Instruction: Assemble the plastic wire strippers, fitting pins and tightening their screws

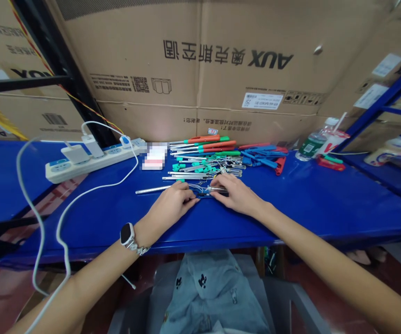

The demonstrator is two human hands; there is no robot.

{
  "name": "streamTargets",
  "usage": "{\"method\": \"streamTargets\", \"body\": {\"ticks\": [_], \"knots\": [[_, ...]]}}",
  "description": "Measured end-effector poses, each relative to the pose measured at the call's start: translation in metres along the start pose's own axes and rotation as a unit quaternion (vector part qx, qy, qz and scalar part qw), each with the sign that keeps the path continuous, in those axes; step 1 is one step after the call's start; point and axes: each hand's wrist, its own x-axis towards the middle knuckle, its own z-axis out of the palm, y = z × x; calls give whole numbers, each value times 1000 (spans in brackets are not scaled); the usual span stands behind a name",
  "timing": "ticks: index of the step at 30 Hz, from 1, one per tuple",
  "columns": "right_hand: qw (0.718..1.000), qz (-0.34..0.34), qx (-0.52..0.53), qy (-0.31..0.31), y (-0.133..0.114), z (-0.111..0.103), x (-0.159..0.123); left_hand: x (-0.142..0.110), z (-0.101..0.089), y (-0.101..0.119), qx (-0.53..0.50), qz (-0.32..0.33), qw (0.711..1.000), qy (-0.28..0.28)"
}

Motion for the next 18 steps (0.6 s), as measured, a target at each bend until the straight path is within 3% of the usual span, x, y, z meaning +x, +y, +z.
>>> {"method": "streamTargets", "body": {"ticks": [7, 18], "knots": [[998, -32, -46, 42, 3, 6, -3, -1, -1, 0, 1, 4, 1000, 7], [997, -21, -72, 8, 7, 4, -12, -2, -2, -2, 5, -3, 1000, -2]]}}
